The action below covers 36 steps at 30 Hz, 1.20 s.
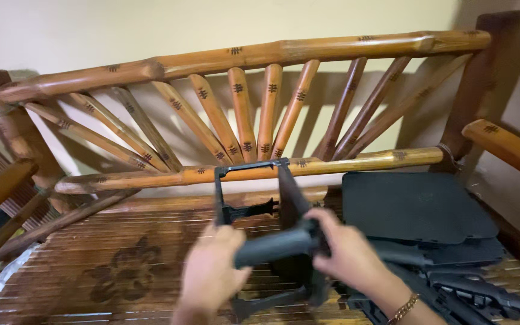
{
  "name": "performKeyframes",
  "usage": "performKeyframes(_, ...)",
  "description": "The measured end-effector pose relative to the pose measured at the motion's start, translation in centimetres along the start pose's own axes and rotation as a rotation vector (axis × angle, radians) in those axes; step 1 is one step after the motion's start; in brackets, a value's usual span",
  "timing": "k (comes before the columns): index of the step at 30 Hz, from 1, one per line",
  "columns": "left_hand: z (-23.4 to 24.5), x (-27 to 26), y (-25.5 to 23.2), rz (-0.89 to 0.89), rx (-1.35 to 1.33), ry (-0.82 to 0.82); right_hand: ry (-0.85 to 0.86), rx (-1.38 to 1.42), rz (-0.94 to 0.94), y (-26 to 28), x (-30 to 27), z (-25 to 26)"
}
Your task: The person assembles a black plastic storage organizer by snapping together frame pieces and inserting dividers. They then wipe the assembled unit and a flat lid with a green cloth. The work is performed on a bamboo bench in a room with a bamboo backrest.
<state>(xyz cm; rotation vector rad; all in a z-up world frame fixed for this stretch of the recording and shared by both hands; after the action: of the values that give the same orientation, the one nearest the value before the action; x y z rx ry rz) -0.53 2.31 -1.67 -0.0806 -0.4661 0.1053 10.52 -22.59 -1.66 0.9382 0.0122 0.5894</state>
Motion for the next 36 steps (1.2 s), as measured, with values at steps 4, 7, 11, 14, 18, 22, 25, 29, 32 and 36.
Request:
performKeyframes(4, 1.4, -1.9, 6.5, 0.255, -0.128, -0.328, -0.253, 0.024, -0.078, -3.2, -0.4, 5.3)
performKeyframes(7, 0.5, -2.2, 8.5, 0.130, 0.062, -0.285, -0.214, 0.019, -0.094, -5.4, -0.1, 5.5)
performKeyframes(11, -0.6, -2.9, 8.3, 0.097, 0.099, -0.316, -0.238, 0.039, -0.070, -7.0, -0.4, 5.5)
performKeyframes(14, -0.2, -2.5, 7.3, 0.148, 0.083, -0.312, -0.220, 0.269, -0.391, -8.4, 0.3, 5.1)
performKeyframes(18, -0.2, -1.8, 5.0, 0.101, 0.095, -0.266, -0.339, 0.547, -0.423, -10.8, 0.9, 5.6)
performKeyframes(22, -0.8, -0.9, 2.8, 0.106, 0.172, -0.159, -0.567, 1.020, -0.453, -15.6, 0.4, 8.7)
performKeyframes(25, -0.3, -0.1, 0.8, 0.058, 0.195, -0.140, -0.686, 1.253, -0.428, -19.0, -0.6, 11.3)
performKeyframes(29, -0.3, 0.3, -1.7, 0.081, 0.173, 0.013, -0.870, 1.316, -0.480, -23.2, -2.3, 12.9)
performKeyframes(32, -0.1, 0.2, -3.3, 0.012, 0.133, -0.072, -0.747, 1.323, -0.341, -25.8, -1.8, 13.7)
performKeyframes(36, -0.7, 0.5, -5.0, 0.014, 0.130, -0.036, -1.087, 1.529, -0.457, -30.8, -1.7, 14.9)
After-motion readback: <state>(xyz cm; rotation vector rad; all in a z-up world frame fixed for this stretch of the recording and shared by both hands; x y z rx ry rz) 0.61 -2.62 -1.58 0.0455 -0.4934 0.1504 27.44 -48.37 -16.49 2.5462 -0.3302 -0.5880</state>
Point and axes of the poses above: each hand's wrist, its own x-axis towards the middle knuckle, its own z-axis out of the back of the hand, y = z × x, the point moved 3 cm from there along x, towards the middle knuckle, and after that the axes turned 12 degrees about x, right-handed, at the moved point
